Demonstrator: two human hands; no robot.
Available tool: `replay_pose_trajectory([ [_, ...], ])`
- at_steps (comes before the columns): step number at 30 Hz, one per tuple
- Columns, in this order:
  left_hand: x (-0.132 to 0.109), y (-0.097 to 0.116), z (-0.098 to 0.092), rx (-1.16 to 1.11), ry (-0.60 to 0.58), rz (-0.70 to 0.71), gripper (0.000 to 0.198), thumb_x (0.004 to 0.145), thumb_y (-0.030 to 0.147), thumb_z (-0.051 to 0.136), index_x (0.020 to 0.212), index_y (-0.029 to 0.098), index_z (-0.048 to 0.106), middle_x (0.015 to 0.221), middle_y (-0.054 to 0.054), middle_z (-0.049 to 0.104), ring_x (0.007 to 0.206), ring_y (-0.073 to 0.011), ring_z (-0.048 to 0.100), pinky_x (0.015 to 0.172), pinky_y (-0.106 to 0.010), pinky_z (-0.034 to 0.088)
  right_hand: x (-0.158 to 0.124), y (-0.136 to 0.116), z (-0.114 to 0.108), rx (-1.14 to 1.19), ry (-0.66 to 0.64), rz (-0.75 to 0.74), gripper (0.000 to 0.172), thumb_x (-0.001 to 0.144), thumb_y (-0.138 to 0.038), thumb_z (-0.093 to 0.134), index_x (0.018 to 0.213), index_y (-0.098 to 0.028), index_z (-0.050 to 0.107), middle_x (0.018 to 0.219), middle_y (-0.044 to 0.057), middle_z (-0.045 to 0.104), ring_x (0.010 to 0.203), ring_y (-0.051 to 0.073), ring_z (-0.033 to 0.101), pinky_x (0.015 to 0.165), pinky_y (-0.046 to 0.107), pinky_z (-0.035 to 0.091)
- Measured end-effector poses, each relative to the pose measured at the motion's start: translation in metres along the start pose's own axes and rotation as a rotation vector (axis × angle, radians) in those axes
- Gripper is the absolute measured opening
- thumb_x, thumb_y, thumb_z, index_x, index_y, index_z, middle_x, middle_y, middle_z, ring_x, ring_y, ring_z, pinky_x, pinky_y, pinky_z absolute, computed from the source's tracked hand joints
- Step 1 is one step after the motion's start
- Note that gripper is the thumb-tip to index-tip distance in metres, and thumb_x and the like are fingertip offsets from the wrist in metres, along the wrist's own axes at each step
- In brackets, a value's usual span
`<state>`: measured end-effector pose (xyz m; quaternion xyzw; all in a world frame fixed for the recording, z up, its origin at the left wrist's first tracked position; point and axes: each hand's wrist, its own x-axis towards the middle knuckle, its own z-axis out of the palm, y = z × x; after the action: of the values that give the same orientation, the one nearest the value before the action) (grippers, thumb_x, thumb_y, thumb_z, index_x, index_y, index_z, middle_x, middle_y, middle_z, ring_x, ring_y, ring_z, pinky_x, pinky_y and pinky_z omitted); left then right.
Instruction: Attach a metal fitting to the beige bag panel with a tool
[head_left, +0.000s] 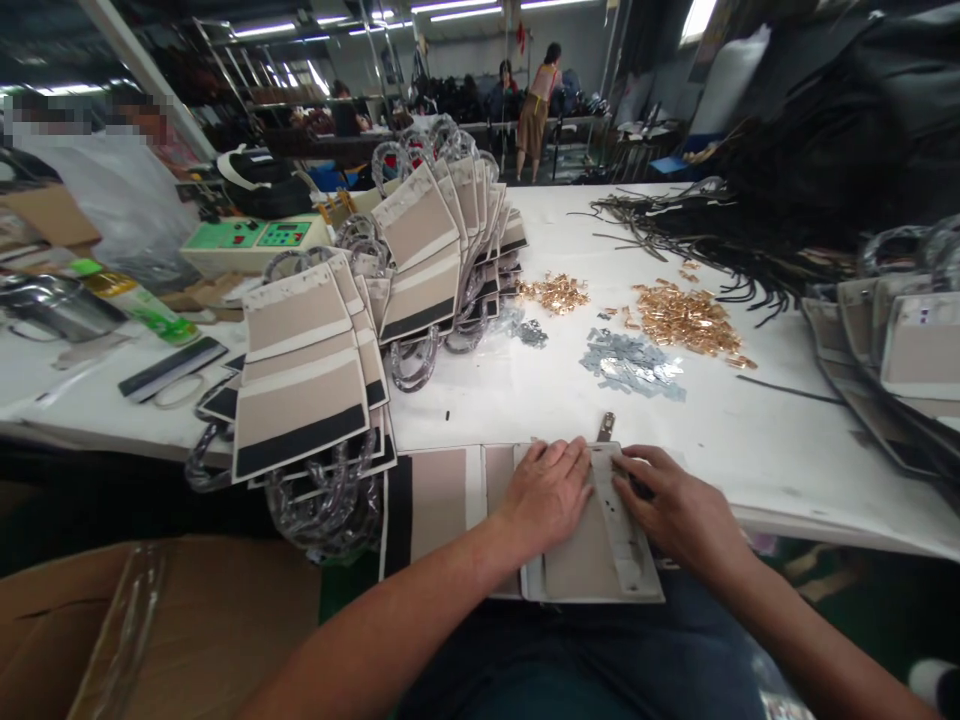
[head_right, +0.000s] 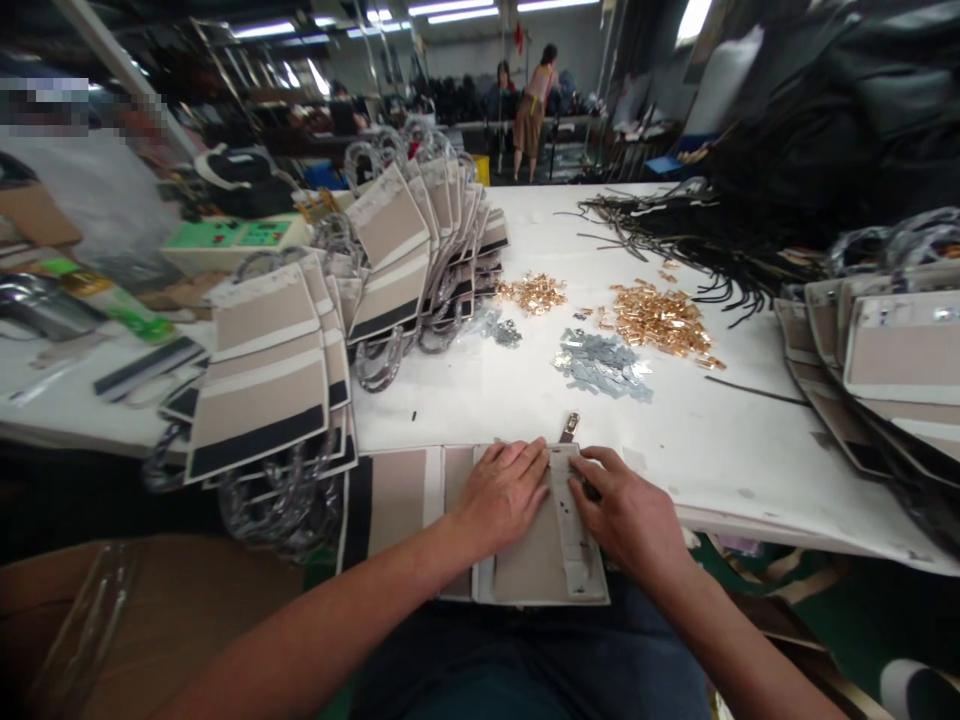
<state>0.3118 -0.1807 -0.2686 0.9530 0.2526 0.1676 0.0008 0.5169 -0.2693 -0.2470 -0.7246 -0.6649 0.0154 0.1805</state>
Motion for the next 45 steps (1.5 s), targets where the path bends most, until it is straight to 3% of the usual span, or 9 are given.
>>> replay_pose_trajectory([
  [4, 0.002, 0.0, 0.003, -0.052, 0.014, 0.01, 0.045, 0.111, 0.034, 0.047, 0.148, 0.01, 0.057, 0.157, -0.012, 0.058, 0.134, -0.0282, 0.056, 0.113, -0.044, 0.046, -0.002, 0.01, 0.011, -0.128, -0.007, -0.017, 0.035, 0.11, -0.042, 0.05, 0.133, -0.035, 0.074, 0.138, -0.004, 0.072, 0.099, 0.021, 0.079, 0.064, 0.028, 0.062],
  [10, 0.013, -0.002, -0.005, -0.083, -0.052, -0.012, 0.044, 0.11, 0.032, 0.047, 0.146, 0.01, 0.059, 0.155, -0.012, 0.061, 0.129, -0.0283, 0.06, 0.107, -0.045, 0.051, 0.0, 0.013, 0.011, -0.149, -0.026, -0.048, 0.035, 0.11, -0.039, 0.049, 0.134, -0.033, 0.074, 0.135, -0.003, 0.072, 0.093, 0.018, 0.079, 0.062, 0.027, 0.06],
  [15, 0.008, 0.007, -0.002, -0.046, -0.092, -0.052, 0.055, 0.111, 0.035, 0.043, 0.156, 0.004, 0.047, 0.167, -0.017, 0.046, 0.15, -0.0302, 0.048, 0.126, -0.046, 0.039, 0.005, 0.007, 0.012, -0.163, -0.046, -0.071, 0.035, 0.111, -0.034, 0.048, 0.138, -0.028, 0.07, 0.128, 0.002, 0.073, 0.088, 0.018, 0.078, 0.058, 0.029, 0.057],
  [20, 0.006, 0.014, 0.002, -0.038, -0.101, -0.063, 0.057, 0.113, 0.033, 0.037, 0.158, -0.001, 0.043, 0.167, -0.022, 0.042, 0.157, -0.0312, 0.04, 0.133, -0.045, 0.028, 0.007, 0.001, 0.008, -0.193, -0.143, -0.073, 0.035, 0.11, -0.028, 0.049, 0.139, -0.022, 0.067, 0.118, 0.004, 0.073, 0.086, 0.02, 0.077, 0.061, 0.031, 0.053],
  [26, 0.009, 0.013, 0.001, -0.057, -0.108, -0.068, 0.056, 0.113, 0.032, 0.035, 0.159, 0.002, 0.041, 0.168, -0.021, 0.042, 0.158, -0.0312, 0.039, 0.133, -0.047, 0.029, 0.014, -0.009, 0.002, -0.273, -0.224, -0.073, 0.037, 0.109, -0.024, 0.051, 0.143, -0.019, 0.064, 0.115, 0.008, 0.072, 0.085, 0.021, 0.076, 0.062, 0.03, 0.048],
  [31, 0.008, 0.012, 0.004, -0.067, -0.106, -0.055, 0.054, 0.111, 0.029, 0.038, 0.159, 0.004, 0.041, 0.167, -0.021, 0.044, 0.159, -0.0293, 0.037, 0.132, -0.048, 0.031, 0.025, -0.021, -0.008, -0.368, -0.39, -0.076, 0.038, 0.106, -0.02, 0.054, 0.142, -0.012, 0.063, 0.116, 0.013, 0.072, 0.089, 0.026, 0.077, 0.066, 0.032, 0.052],
  [35, 0.008, 0.012, 0.005, -0.071, -0.089, -0.058, 0.054, 0.111, 0.029, 0.04, 0.159, 0.003, 0.042, 0.166, -0.022, 0.044, 0.157, -0.0325, 0.04, 0.13, -0.049, 0.033, 0.03, -0.024, -0.012, -0.368, -0.423, -0.113, 0.037, 0.106, -0.019, 0.054, 0.141, -0.009, 0.062, 0.116, 0.015, 0.072, 0.094, 0.028, 0.077, 0.068, 0.032, 0.055],
  [42, 0.005, 0.011, 0.004, -0.056, -0.053, -0.055, 0.053, 0.11, 0.028, 0.043, 0.158, 0.005, 0.045, 0.165, -0.021, 0.046, 0.153, -0.0328, 0.045, 0.127, -0.049, 0.038, 0.033, -0.031, -0.012, -0.34, -0.406, -0.145, 0.021, 0.103, -0.013, 0.055, 0.113, -0.007, 0.073, 0.105, 0.02, 0.074, 0.089, 0.031, 0.077, 0.067, 0.034, 0.055],
  [45, 0.002, 0.008, 0.004, -0.072, -0.054, -0.061, 0.055, 0.11, 0.032, 0.045, 0.159, 0.008, 0.044, 0.167, -0.018, 0.046, 0.154, -0.0308, 0.044, 0.128, -0.047, 0.037, 0.044, -0.025, -0.024, -0.3, -0.373, -0.13, 0.019, 0.101, -0.021, 0.06, 0.101, -0.014, 0.078, 0.098, 0.014, 0.077, 0.086, 0.029, 0.077, 0.07, 0.032, 0.054],
])
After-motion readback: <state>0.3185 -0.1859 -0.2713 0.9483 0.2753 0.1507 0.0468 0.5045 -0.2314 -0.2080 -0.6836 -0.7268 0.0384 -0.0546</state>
